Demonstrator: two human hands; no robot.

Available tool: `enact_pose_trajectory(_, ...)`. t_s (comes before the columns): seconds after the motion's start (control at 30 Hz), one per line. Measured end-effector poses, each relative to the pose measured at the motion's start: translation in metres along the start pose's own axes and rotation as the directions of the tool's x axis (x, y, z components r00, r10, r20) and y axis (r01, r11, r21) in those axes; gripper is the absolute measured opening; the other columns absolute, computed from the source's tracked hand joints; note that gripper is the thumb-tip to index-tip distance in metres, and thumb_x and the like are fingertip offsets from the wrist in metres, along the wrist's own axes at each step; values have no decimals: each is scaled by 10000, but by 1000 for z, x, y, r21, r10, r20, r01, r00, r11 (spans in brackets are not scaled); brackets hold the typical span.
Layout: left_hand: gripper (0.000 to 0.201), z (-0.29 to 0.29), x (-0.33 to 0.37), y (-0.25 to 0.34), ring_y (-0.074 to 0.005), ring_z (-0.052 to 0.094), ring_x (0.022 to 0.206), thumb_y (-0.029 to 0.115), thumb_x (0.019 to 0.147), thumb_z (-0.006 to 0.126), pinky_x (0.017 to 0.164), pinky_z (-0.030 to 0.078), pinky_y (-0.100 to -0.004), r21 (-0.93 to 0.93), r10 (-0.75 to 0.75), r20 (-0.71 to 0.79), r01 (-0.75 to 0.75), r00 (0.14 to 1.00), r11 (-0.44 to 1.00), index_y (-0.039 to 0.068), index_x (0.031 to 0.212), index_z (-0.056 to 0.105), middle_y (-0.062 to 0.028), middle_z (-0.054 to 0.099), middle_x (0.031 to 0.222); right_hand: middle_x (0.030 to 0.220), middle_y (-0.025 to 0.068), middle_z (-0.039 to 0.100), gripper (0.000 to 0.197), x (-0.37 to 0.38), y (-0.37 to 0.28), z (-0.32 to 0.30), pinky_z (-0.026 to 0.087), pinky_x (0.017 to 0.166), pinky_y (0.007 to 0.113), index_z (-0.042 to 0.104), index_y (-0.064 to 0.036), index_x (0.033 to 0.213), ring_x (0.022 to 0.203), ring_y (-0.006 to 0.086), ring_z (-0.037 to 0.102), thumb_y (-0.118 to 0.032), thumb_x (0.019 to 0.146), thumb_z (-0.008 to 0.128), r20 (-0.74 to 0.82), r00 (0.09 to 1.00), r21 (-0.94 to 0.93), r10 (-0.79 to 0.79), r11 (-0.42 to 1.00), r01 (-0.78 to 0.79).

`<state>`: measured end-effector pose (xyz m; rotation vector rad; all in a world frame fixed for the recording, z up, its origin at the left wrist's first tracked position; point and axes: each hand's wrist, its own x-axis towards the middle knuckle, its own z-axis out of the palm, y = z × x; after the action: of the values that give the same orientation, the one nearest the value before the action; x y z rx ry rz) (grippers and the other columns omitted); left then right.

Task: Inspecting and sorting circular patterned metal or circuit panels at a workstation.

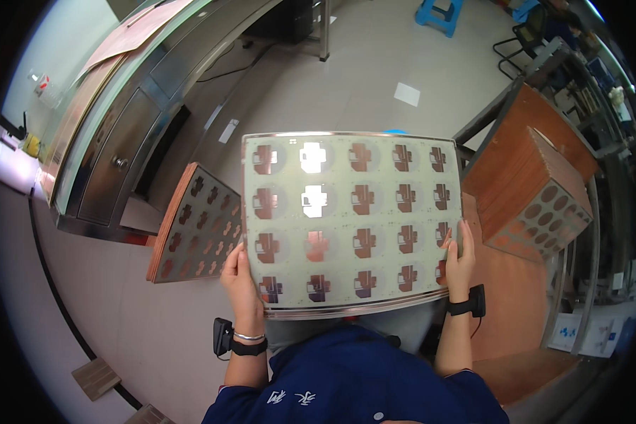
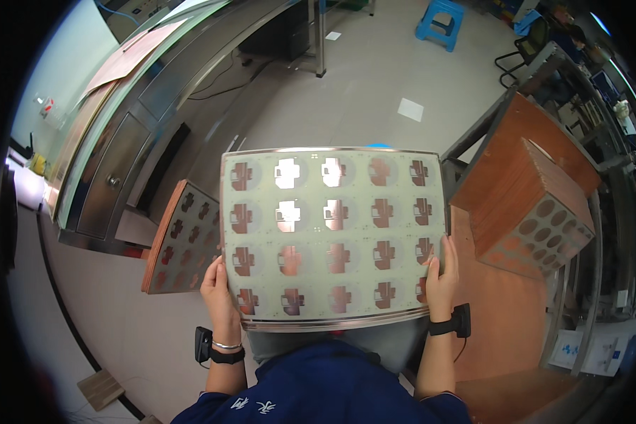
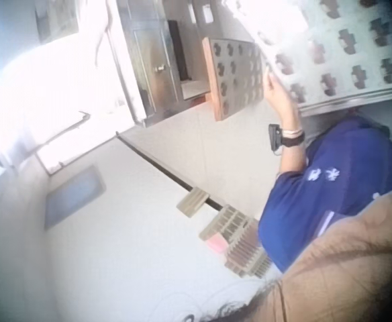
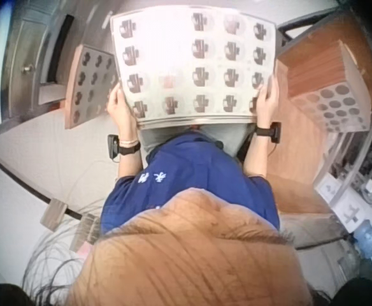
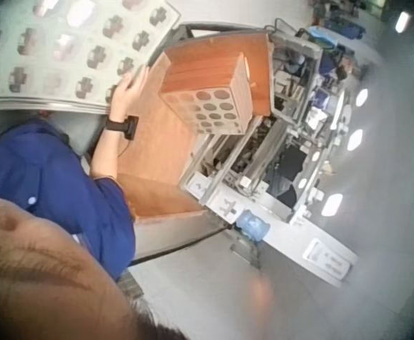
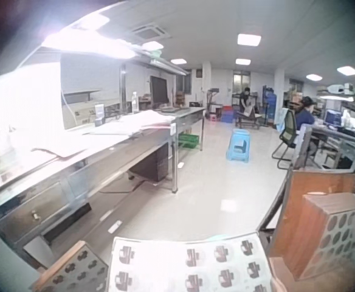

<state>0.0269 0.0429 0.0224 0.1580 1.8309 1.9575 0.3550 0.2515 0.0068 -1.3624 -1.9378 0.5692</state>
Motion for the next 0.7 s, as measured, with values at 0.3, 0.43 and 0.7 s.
enact_pose_trajectory(0.3, 252, -16, 15, 4, -134, 610, 905, 139, 941, 503, 794, 492, -245, -226, -66, 189, 109, 980, 968, -45, 1100, 571, -90, 636, 1022, 997, 43, 624, 348, 11, 8, -54, 459, 694, 189, 507, 20, 1246, 797, 69, 553, -162, 950, 509, 162, 897, 742, 410, 550, -385)
enact_pose_trajectory(0.43, 251, -20, 13, 19, -134, 609, 893, 167, 939, 514, 793, 497, -249, -246, -53, 265, 121, 963, 962, -38, 1074, 570, -83, 637, 995, 1009, 40, 606, 284, 17, -22, -72, 457, 811, 231, 519, 27, 1155, 898, 88, 559, -179, 965, 478, 193, 953, 727, 232, 618, -298)
enact_pose_trajectory(0.7, 148, -24, 29, 50, -115, 599, 872, 143, 922, 556, 754, 496, -229, -272, 109, 434, 15, 894, 962, 18, 1001, 556, -67, 628, 954, 1051, 35, 586, 307, 16, -22, -93, 444, 835, 239, 491, 3, 1189, 936, 92, 538, -199, 958, 495, 22, 997, 806, 68, 588, -58)
